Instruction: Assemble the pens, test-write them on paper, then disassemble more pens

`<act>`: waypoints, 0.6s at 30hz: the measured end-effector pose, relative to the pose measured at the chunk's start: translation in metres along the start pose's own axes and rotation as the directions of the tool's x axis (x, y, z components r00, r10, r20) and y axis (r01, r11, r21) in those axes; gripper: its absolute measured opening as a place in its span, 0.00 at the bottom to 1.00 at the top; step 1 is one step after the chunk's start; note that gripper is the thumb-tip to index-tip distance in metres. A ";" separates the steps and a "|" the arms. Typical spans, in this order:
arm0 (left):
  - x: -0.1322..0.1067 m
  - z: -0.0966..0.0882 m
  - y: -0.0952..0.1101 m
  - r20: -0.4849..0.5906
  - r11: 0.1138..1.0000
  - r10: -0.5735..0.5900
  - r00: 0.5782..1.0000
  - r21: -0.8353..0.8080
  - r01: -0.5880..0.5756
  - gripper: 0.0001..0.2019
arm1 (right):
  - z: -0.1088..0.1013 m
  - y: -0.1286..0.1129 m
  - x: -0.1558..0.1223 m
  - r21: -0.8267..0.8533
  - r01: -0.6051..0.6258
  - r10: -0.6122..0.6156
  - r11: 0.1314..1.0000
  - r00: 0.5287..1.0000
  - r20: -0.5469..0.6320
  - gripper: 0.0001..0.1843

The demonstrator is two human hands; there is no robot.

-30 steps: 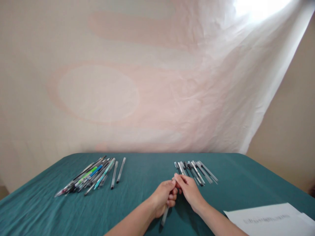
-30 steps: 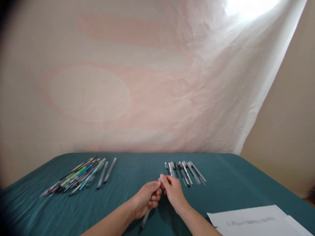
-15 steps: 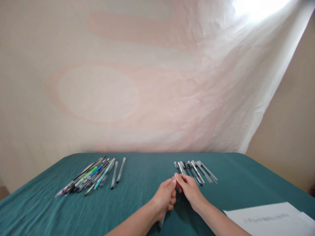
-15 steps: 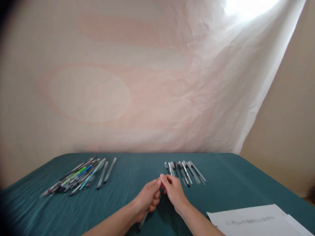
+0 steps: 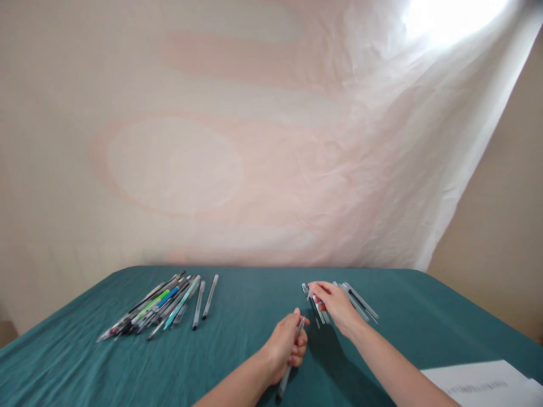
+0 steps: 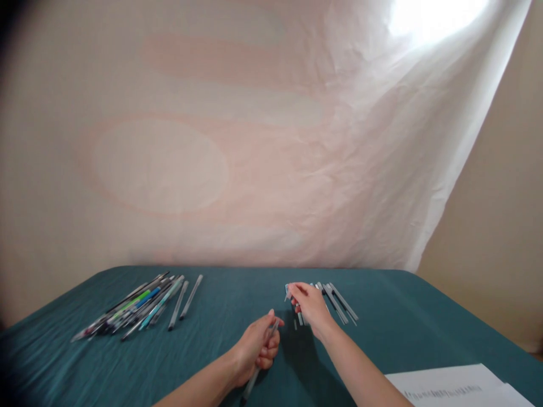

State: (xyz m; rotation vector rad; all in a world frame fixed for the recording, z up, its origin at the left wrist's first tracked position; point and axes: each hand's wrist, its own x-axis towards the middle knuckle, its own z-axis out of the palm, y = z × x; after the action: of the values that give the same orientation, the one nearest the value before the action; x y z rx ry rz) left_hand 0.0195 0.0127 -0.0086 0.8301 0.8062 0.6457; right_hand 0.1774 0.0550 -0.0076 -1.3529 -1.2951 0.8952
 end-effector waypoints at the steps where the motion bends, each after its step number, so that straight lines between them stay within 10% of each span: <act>1: 0.001 0.000 -0.001 -0.012 1.000 -0.008 1.000 -0.002 0.008 0.20 | 0.000 0.001 0.009 -0.038 0.005 -0.005 0.999 1.000 0.012 0.18; 18: 0.009 -0.004 -0.005 -0.073 0.995 -0.035 0.997 -0.097 0.027 0.08 | 0.032 0.028 0.100 -0.594 -0.022 0.181 0.804 0.961 0.209 0.15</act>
State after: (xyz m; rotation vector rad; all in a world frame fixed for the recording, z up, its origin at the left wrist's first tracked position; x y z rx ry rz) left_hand 0.0213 0.0184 -0.0177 0.7083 0.8474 0.6858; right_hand 0.1674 0.1611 -0.0285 -1.8457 -1.8167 0.7866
